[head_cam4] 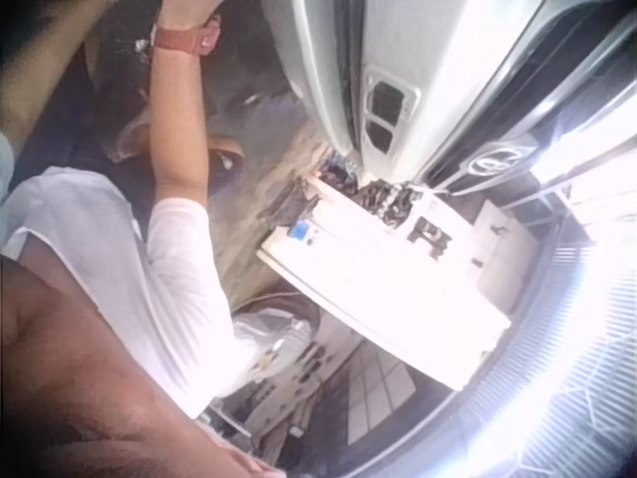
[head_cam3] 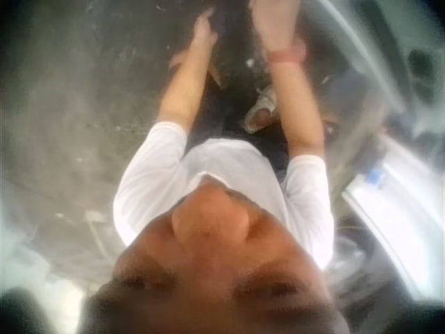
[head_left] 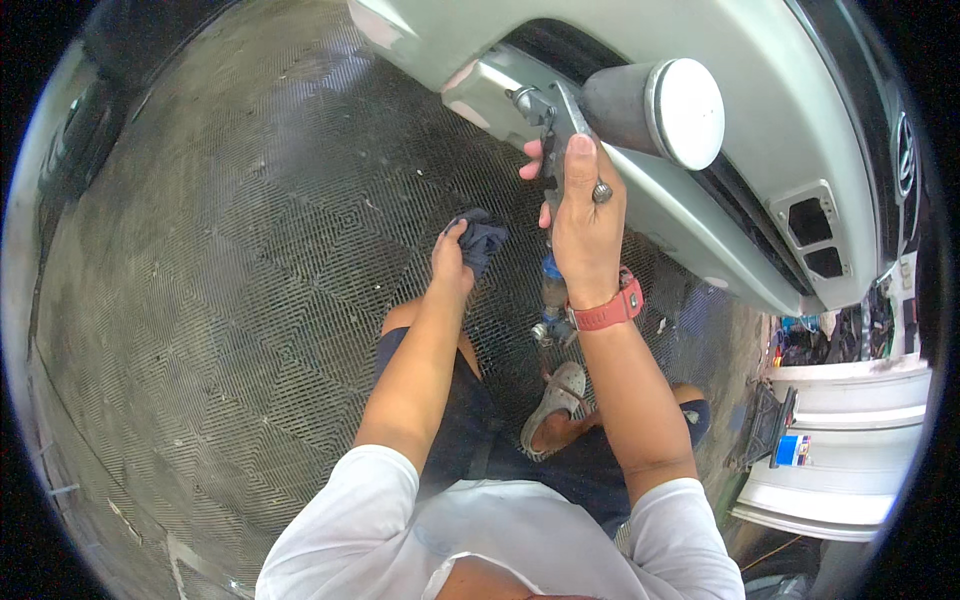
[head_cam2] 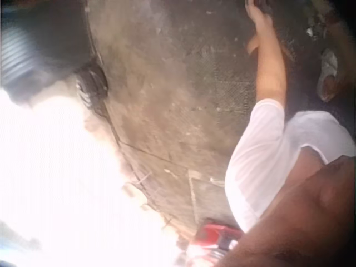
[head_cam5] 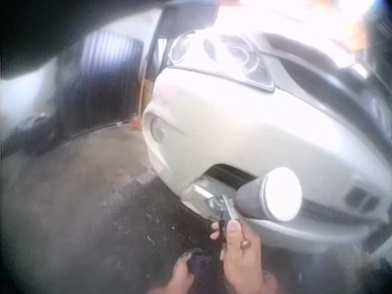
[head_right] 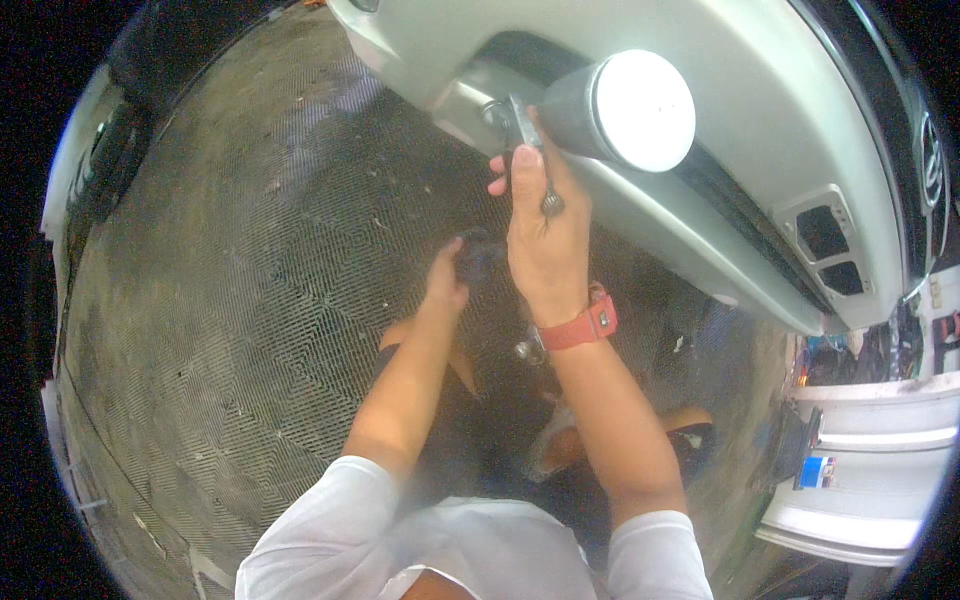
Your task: The person wipes a detached car bumper with a cloth, then uses a spray gun to apply paint to the bumper's surface. The person moves around the bumper to cover different areas, including the lower edge and side sections.
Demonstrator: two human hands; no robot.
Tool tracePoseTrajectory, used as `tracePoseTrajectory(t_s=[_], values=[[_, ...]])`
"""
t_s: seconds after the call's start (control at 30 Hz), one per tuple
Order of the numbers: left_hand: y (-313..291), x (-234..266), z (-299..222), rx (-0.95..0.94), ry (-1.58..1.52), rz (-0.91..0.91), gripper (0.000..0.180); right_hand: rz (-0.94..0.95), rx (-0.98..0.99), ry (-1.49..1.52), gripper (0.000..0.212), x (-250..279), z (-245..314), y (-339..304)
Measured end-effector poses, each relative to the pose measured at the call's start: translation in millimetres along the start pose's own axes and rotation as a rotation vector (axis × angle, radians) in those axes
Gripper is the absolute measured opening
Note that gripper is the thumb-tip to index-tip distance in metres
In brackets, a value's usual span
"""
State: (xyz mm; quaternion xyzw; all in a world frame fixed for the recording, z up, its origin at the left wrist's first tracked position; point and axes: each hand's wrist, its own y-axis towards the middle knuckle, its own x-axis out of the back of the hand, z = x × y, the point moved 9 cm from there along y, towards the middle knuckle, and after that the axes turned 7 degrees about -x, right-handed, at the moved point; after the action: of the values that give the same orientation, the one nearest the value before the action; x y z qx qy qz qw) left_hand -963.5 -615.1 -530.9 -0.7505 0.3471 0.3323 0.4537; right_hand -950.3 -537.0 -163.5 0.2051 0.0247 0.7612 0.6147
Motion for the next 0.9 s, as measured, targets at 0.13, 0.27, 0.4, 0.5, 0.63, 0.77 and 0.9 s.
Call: tracePoseTrajectory(t_s=[0.13,0.27,0.4,0.5,0.63,0.77,0.9], values=[[19.8,15.7,-2.1,0.008,-0.144,-0.024,0.038,-0.079,0.05,-0.075,0.063,1.7,-0.7,0.5],[23.0,15.1,-12.1,-0.004,-0.214,0.009,0.049,-0.097,0.01,-0.029,0.064,5.9,-5.1,1.5],[7.2,-4.9,-28.7,-0.009,-0.231,0.046,0.048,-0.083,0.058,0.01,0.06,0.4,-5.8,1.3],[-10.0,-14.1,-46.0,-0.105,-0.171,-0.016,0.048,-0.024,0.084,-0.002,0.061,-13.4,-5.9,3.5],[-7.6,-11.7,-73.0,-0.325,-0.119,-0.049,0.05,0.062,0.024,-0.043,0.06,-29.0,-14.6,5.1],[-12.7,-58.2,-123.9,-0.59,0.029,0.033,0.059,0.052,0.029,-0.024,0.058,-24.1,-7.2,-2.3],[-20.9,-117.8,-171.2,-0.819,0.52,-0.099,0.044,0.046,-0.009,-0.051,0.058,-5.2,1.3,-10.5]])
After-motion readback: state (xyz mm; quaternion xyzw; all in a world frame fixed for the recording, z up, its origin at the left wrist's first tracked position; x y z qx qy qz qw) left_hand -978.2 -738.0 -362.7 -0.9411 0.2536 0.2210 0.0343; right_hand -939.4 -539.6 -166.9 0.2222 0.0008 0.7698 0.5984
